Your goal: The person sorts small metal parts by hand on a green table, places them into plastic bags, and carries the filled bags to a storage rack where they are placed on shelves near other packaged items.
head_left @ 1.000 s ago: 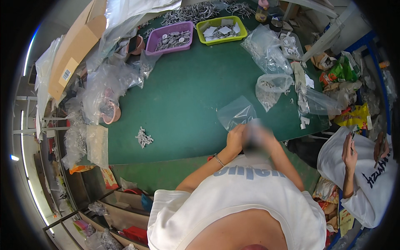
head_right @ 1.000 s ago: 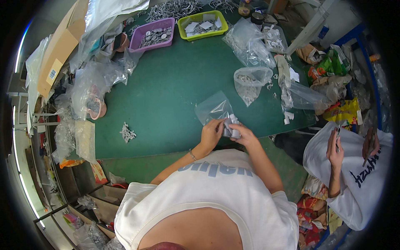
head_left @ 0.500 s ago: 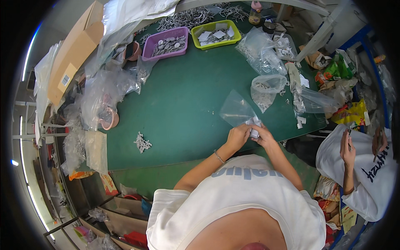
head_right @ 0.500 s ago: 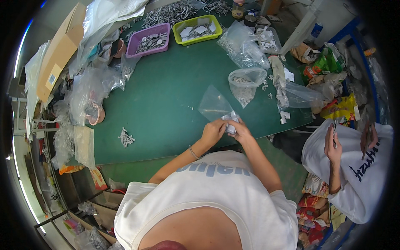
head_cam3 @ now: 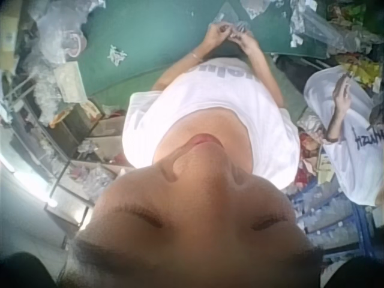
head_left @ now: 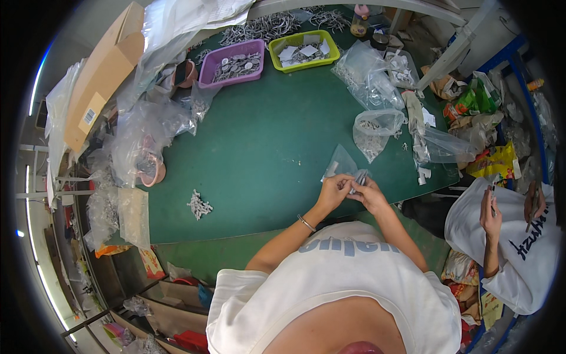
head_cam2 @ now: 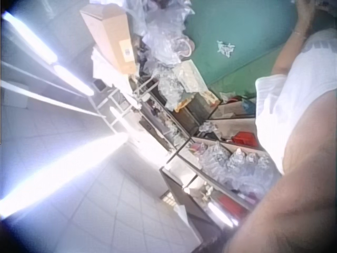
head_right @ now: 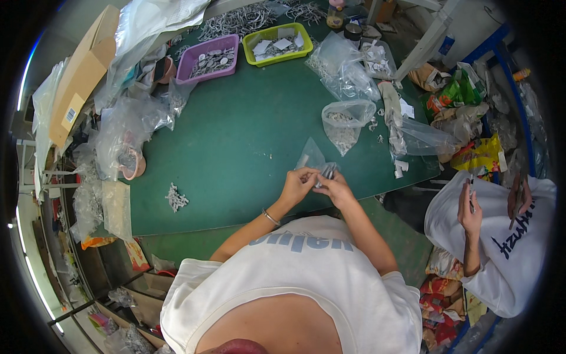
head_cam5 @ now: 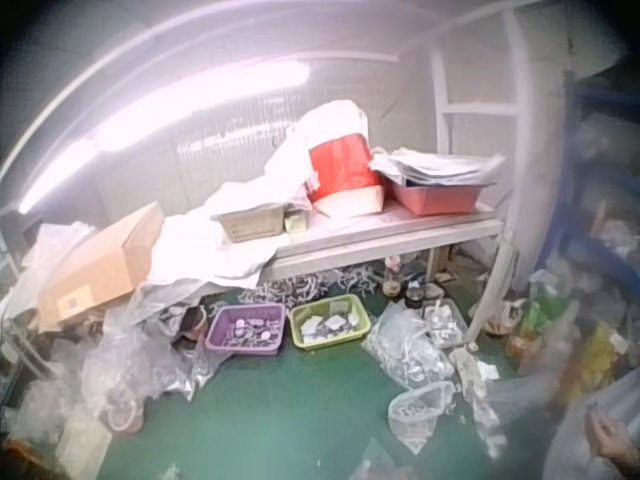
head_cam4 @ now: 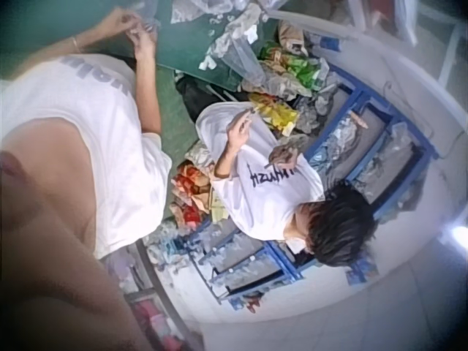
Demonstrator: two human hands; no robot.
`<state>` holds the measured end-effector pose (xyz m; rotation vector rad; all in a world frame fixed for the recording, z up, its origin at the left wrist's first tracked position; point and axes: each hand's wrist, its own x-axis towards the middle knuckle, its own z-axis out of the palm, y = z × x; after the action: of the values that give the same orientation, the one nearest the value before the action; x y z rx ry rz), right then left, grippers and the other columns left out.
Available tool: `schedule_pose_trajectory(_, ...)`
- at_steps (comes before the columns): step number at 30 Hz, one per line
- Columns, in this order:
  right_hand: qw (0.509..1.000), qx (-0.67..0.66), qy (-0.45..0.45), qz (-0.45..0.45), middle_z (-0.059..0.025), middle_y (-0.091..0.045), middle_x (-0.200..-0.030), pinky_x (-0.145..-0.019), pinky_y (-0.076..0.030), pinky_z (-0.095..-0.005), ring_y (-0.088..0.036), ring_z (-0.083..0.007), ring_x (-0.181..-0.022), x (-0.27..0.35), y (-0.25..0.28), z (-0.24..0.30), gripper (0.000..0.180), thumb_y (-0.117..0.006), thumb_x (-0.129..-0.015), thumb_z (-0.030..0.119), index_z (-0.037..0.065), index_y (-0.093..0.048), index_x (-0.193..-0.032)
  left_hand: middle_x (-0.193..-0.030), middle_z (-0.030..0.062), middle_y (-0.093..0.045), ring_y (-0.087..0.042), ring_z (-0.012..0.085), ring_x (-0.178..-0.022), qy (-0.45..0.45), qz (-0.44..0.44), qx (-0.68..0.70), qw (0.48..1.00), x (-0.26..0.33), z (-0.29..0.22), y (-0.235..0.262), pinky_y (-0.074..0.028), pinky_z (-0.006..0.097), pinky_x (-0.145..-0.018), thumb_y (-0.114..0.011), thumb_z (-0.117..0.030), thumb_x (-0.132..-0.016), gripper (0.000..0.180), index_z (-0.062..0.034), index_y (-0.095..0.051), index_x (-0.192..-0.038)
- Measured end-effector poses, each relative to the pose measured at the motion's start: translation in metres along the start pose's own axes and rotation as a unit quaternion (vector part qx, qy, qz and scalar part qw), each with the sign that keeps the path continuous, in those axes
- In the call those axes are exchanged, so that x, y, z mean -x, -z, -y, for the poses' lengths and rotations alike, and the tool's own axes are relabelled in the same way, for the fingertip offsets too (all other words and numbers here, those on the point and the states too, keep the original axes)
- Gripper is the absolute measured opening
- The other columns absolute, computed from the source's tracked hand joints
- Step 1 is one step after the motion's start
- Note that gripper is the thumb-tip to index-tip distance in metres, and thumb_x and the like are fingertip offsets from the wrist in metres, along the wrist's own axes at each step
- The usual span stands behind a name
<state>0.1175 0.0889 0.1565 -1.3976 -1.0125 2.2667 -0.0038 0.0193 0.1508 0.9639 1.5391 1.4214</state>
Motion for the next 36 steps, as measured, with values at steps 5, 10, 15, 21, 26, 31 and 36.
schedule_pose_trajectory(5,0.881,0.462,0.017,-0.104,-0.0158,-0.057,-0.088,-0.061,-0.049,-0.0336,-0.059,-0.0213,-0.080,0.001,-0.016,0.010,0.033,-0.054,-0.083,0.021,-0.002,-0.049,-0.106,-0.063,0.0011,-0.057,-0.048,0.0029,-0.055,0.009,-0.030,0.055,0.998,-0.001,0.011,-0.002,-0.040,0.018,-0.049,-0.055,0.000,-0.078,0.011,0.0038,-0.062,-0.086)
schedule_pose_trajectory(10,0.761,0.588,0.229,-0.151,-0.0131,-0.057,-0.091,-0.069,-0.044,-0.0386,-0.055,-0.0311,-0.077,-0.006,0.003,0.004,0.023,-0.055,-0.080,0.019,0.002,-0.058,-0.094,-0.071,0.0010,-0.059,-0.050,0.0034,-0.060,0.066,-0.065,0.131,0.987,-0.007,0.016,0.006,-0.041,0.017,-0.053,-0.053,-0.002,-0.081,0.012,0.0039,-0.061,-0.088)
schedule_pose_trajectory(15,0.774,0.505,0.275,-0.264,-0.0133,-0.058,-0.076,-0.064,-0.045,-0.0396,-0.056,-0.0303,-0.076,-0.016,0.021,-0.024,0.014,-0.056,-0.078,0.014,0.001,-0.060,-0.076,-0.070,0.0002,-0.057,-0.047,0.0022,-0.058,0.048,-0.064,0.128,0.989,-0.003,0.016,-0.003,-0.037,0.016,-0.050,-0.052,-0.002,-0.082,0.011,0.0035,-0.060,-0.087)
schedule_pose_trajectory(21,0.857,0.435,0.226,-0.159,-0.0105,-0.048,-0.044,-0.037,-0.037,-0.0297,-0.049,-0.0168,-0.035,0.032,0.013,-0.003,0.020,-0.050,-0.083,0.009,-0.003,-0.057,-0.068,-0.061,-0.0025,-0.053,-0.044,0.0019,-0.053,0.036,-0.057,0.047,0.997,-0.004,-0.032,0.012,-0.037,0.018,-0.047,-0.053,-0.002,-0.081,0.010,0.0034,-0.060,-0.085)
schedule_pose_trajectory(26,0.870,0.410,0.195,-0.190,-0.0120,-0.048,-0.045,-0.040,-0.037,-0.0320,-0.049,-0.0187,-0.037,0.038,0.044,-0.012,0.027,-0.047,-0.085,0.015,-0.003,-0.054,-0.064,-0.054,0.0076,-0.052,-0.044,0.0069,-0.047,-0.027,0.003,-0.079,0.996,-0.014,-0.020,-0.002,-0.038,0.024,-0.044,-0.055,0.000,-0.076,0.009,0.0038,-0.059,-0.082)
schedule_pose_trajectory(31,0.885,0.348,0.190,-0.245,-0.0121,-0.048,-0.045,-0.040,-0.038,-0.0319,-0.048,-0.0186,-0.037,0.089,0.059,-0.026,0.028,-0.050,-0.084,0.016,-0.003,-0.055,-0.065,-0.053,0.0081,-0.052,-0.043,0.0099,-0.045,-0.048,0.149,-0.101,0.982,0.016,-0.026,-0.056,-0.038,0.027,-0.044,-0.054,0.001,-0.074,0.009,0.0021,-0.059,-0.082)
schedule_pose_trajectory(36,0.957,0.096,0.121,-0.244,-0.0065,-0.047,-0.044,-0.037,-0.037,-0.0271,-0.046,-0.0125,-0.037,0.151,0.124,-0.062,0.029,-0.050,-0.084,0.016,-0.003,-0.055,-0.063,-0.054,0.0085,-0.053,-0.044,0.0099,-0.045,-0.069,0.316,-0.108,0.940,0.037,-0.035,-0.134,-0.038,0.026,-0.045,-0.055,-0.001,-0.076,0.008,0.0021,-0.059,-0.081)
